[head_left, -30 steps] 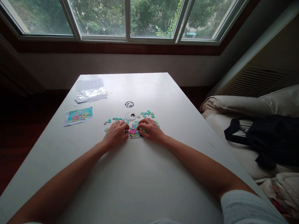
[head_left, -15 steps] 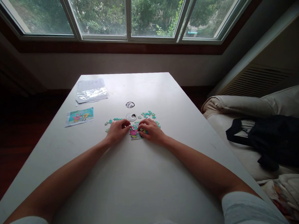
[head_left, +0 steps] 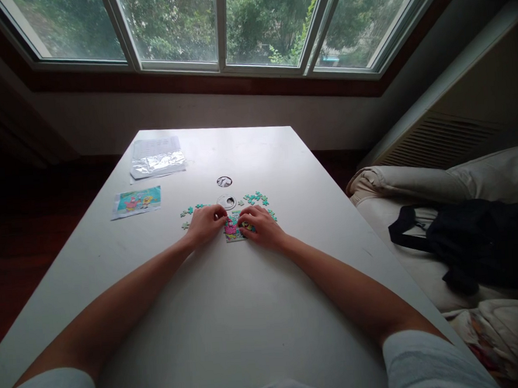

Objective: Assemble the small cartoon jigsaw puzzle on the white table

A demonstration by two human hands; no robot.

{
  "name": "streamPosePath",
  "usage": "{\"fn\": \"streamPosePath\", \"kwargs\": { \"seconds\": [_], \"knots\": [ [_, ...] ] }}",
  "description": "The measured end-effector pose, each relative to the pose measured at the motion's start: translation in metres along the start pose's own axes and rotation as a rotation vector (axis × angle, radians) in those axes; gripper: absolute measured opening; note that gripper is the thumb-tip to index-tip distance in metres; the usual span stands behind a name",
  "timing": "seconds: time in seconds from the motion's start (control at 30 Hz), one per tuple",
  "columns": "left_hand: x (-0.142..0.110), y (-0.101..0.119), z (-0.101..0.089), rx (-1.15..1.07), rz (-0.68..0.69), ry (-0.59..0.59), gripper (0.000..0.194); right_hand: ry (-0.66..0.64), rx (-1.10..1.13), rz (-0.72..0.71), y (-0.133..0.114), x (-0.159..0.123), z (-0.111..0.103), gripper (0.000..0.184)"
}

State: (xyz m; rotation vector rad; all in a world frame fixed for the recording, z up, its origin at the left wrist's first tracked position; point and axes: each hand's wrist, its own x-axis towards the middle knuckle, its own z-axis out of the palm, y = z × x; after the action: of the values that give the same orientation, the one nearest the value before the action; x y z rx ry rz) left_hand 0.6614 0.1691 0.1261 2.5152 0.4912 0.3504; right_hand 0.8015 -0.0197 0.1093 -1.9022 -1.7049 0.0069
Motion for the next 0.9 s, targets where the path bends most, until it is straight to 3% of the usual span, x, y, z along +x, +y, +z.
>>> {"fn": "streamPosePath", "kwargs": {
  "seconds": [0.23,0.5,0.9],
  "knots": [
    [-0.006,-0.001,0.004,0.065,0.084,0.038,0.012,0.001,-0.009,-0.008,0.0,0.001,0.002,0.008],
    [-0.017,0.0,0.006,0.065,0.137,0.061,0.01,-0.001,-0.054,-0.014,-0.002,-0.002,0.008,0.018],
    [-0.019,0.003,0.009,0.134,0.161,0.074,0.009,-0.007,-0.075,-0.021,-0.002,-0.005,0.006,0.018]
  ]
}}
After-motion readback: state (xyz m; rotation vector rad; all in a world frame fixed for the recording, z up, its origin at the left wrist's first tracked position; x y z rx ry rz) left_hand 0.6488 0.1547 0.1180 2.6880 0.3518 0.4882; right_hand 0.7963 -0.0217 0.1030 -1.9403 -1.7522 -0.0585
